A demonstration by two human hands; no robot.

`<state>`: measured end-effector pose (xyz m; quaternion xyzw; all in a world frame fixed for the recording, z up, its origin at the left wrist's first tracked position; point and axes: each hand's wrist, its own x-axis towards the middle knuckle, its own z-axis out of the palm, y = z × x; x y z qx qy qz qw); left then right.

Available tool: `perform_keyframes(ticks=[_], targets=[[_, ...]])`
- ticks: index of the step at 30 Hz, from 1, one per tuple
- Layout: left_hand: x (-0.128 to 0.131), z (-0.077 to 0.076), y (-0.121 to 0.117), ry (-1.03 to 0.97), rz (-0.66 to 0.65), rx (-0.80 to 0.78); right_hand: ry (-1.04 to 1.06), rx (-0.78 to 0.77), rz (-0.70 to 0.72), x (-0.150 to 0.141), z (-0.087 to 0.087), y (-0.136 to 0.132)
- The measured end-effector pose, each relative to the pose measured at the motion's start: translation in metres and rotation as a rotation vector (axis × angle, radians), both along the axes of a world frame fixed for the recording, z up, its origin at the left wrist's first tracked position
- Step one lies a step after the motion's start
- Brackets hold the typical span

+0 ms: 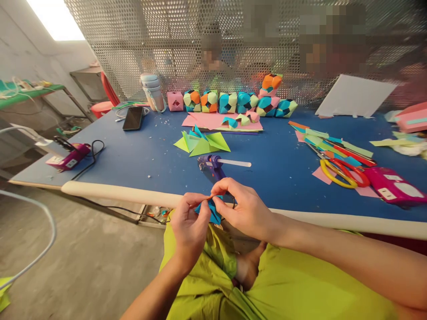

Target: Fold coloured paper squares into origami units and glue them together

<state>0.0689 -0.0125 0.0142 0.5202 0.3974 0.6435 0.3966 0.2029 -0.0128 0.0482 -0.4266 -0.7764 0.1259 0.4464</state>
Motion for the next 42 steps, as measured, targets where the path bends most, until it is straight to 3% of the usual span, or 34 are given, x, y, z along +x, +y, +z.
perform_keyframes(ticks=[5,9,13,17,24,31,36,42], targets=[[0.001,0.003,0.001,-0.057,-0.140,-0.211,-0.224,0.234,0.128,0.005,-0.002,0.008],[-0.001,0.000,0.005,-0.134,-0.135,-0.264,-0.154,0.067,0.161,0.008,0.002,0.006],[-0.001,-0.002,0.010,-0.296,-0.094,-0.267,-0.088,-0.067,0.079,0.008,0.001,0.002],[0.000,0.000,0.010,-0.361,-0.060,-0.314,-0.074,-0.104,0.012,0.006,-0.004,0.003],[0.001,0.002,0.005,-0.318,-0.187,-0.374,-0.057,-0.090,-0.051,0.006,-0.003,0.008],[0.001,-0.003,0.005,-0.290,-0.280,-0.427,-0.064,-0.148,-0.027,0.005,-0.004,0.009],[-0.001,-0.002,0.008,-0.357,-0.239,-0.444,-0.016,-0.246,0.021,0.008,0.005,0.005],[-0.005,0.003,0.010,-0.407,-0.184,-0.450,-0.135,-0.225,-0.231,0.029,0.004,0.025]])
